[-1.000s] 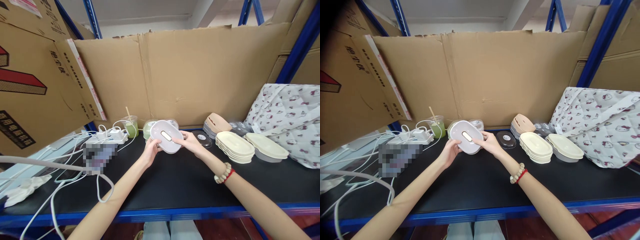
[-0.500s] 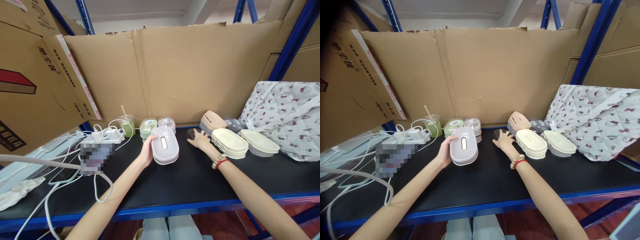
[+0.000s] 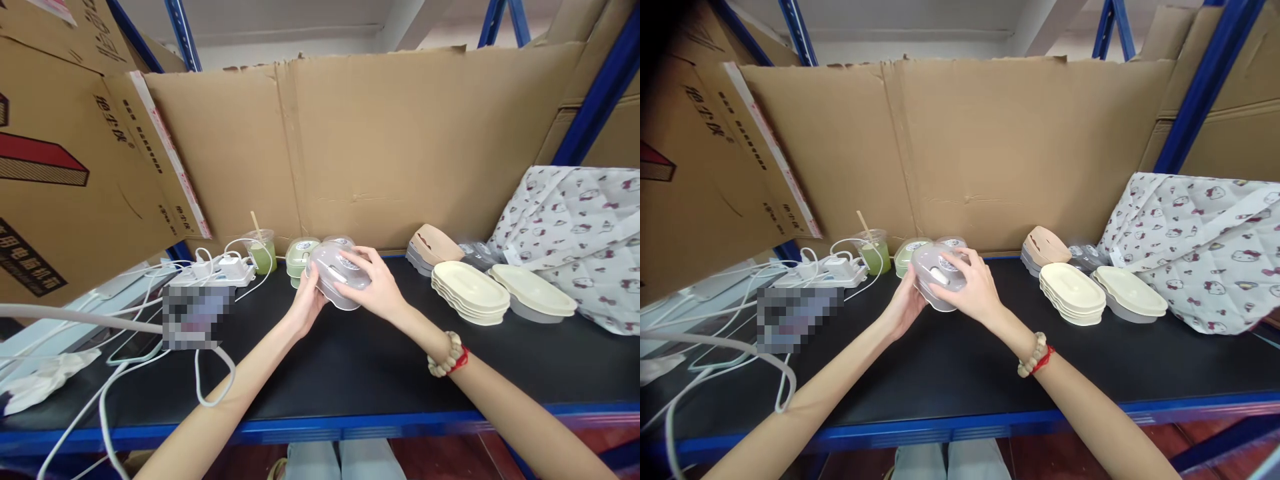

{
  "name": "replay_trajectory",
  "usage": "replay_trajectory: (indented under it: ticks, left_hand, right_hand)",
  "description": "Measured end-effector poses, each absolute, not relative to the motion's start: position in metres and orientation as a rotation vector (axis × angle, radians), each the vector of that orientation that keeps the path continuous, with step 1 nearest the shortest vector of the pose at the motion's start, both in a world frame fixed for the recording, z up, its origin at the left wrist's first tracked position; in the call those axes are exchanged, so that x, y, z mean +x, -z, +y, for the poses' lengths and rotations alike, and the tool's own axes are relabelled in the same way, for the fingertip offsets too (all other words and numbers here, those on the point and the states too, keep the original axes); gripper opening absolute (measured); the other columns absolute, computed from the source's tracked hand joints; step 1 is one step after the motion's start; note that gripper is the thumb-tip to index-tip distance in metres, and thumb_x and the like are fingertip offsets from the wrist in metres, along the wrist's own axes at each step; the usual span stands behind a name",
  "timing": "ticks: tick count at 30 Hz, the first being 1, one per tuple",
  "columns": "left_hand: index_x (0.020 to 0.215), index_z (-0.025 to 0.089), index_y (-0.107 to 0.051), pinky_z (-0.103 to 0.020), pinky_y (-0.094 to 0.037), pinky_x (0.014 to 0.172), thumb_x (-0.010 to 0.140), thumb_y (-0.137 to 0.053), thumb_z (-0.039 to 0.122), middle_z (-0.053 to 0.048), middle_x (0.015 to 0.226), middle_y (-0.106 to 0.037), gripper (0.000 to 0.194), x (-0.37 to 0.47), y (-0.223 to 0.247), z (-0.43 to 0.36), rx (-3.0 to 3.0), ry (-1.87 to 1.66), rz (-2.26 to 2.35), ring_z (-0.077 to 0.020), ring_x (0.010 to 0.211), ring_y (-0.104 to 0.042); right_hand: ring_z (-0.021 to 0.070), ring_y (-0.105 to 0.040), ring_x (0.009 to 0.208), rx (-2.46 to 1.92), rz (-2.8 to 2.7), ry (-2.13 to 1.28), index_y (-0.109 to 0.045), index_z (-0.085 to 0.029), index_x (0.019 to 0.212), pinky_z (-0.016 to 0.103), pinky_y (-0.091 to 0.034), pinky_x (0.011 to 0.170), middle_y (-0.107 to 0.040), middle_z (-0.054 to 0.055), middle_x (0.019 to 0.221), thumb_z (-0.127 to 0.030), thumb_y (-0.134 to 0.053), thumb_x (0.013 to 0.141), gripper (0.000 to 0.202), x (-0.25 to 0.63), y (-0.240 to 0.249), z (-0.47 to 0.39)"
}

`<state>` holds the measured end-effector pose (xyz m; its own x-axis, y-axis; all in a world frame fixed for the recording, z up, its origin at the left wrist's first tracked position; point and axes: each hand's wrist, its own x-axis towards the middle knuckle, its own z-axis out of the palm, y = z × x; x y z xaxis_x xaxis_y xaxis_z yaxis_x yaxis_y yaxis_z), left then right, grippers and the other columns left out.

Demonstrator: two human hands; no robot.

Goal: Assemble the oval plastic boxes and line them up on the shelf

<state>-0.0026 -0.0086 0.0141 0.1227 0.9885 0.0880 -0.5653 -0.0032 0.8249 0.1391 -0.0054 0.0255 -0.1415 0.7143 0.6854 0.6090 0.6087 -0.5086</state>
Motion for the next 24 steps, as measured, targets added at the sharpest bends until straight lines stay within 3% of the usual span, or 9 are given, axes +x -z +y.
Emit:
replay_trajectory:
  ticks: [4,7,9,13,16,19,24]
  left_hand:
    - [0.116,0.021,-0.046,-0.032,-0.050,0.082,0.065,-0.074,0.044,-0.008,0.117,-0.059,0.063,-0.005,-0.014,-0.011,0.888,-1.373,0.599,-0.0237,0.106,-0.057]
    - [0.113,0.020,-0.048,-0.031,-0.051,0.079,0.061,-0.076,0.037,-0.008,0.116,-0.060,0.062,-0.007,-0.015,-0.011,0.905,-1.395,0.626,-0.0241,0.105,-0.057]
    - [0.114,0.020,-0.048,-0.030,-0.051,0.074,0.059,-0.076,0.032,-0.007,0.115,-0.060,0.063,-0.008,-0.015,-0.010,0.923,-1.406,0.659,-0.0243,0.103,-0.058]
    - [0.115,0.022,-0.048,-0.029,-0.051,0.072,0.054,-0.076,0.028,-0.006,0.116,-0.059,0.068,-0.009,-0.012,-0.008,0.987,-1.379,0.652,-0.0247,0.101,-0.058]
    - [0.114,0.023,-0.050,-0.029,-0.050,0.072,0.054,-0.075,0.025,-0.006,0.117,-0.059,0.065,-0.010,-0.010,-0.008,1.021,-1.340,0.658,-0.0247,0.101,-0.058]
    - [0.112,0.023,-0.051,-0.028,-0.049,0.069,0.055,-0.075,0.027,-0.006,0.114,-0.060,0.062,-0.011,-0.010,-0.008,1.008,-1.315,0.679,-0.0243,0.097,-0.059]
    - [0.107,0.018,-0.057,-0.027,-0.049,0.071,0.057,-0.076,0.038,-0.007,0.103,-0.064,0.057,-0.011,-0.013,-0.007,0.954,-1.390,0.755,-0.0228,0.093,-0.060]
  right_hand:
    - [0.0287,-0.047,0.115,-1.042,-1.824,-0.102,-0.063,-0.028,0.115,0.051,-0.035,0.098,-0.047,0.009,0.126,-0.046,-0.072,0.059,0.059,0.133,-0.019,-0.011]
    - [0.0272,-0.045,0.117,-0.931,-1.781,-0.181,-0.065,-0.027,0.108,0.048,-0.033,0.101,-0.047,0.008,0.124,-0.047,-0.072,0.060,0.053,0.132,-0.018,-0.009]
    - [0.0241,-0.047,0.116,-0.895,-1.682,-0.360,-0.065,-0.024,0.105,0.044,-0.035,0.101,-0.049,0.009,0.121,-0.049,-0.068,0.064,0.047,0.132,-0.020,-0.007]
    - [0.0211,-0.054,0.109,-1.073,-1.415,-0.903,-0.052,-0.018,0.121,0.037,-0.043,0.095,-0.055,0.010,0.119,-0.043,-0.072,0.062,0.067,0.135,-0.027,-0.002]
    - [0.0213,-0.058,0.103,-1.121,-1.424,-1.177,-0.059,-0.016,0.108,0.034,-0.045,0.092,-0.061,0.009,0.110,-0.041,-0.075,0.058,0.058,0.137,-0.031,-0.001]
    - [0.0207,-0.060,0.098,-1.112,-1.434,-1.177,-0.060,-0.015,0.100,0.033,-0.047,0.087,-0.064,0.008,0.105,-0.038,-0.077,0.056,0.052,0.136,-0.031,-0.003]
    - [0.0193,-0.059,0.098,-1.090,-1.523,-1.025,-0.053,-0.016,0.105,0.034,-0.046,0.088,-0.062,0.007,0.107,-0.033,-0.077,0.055,0.058,0.131,-0.027,-0.008]
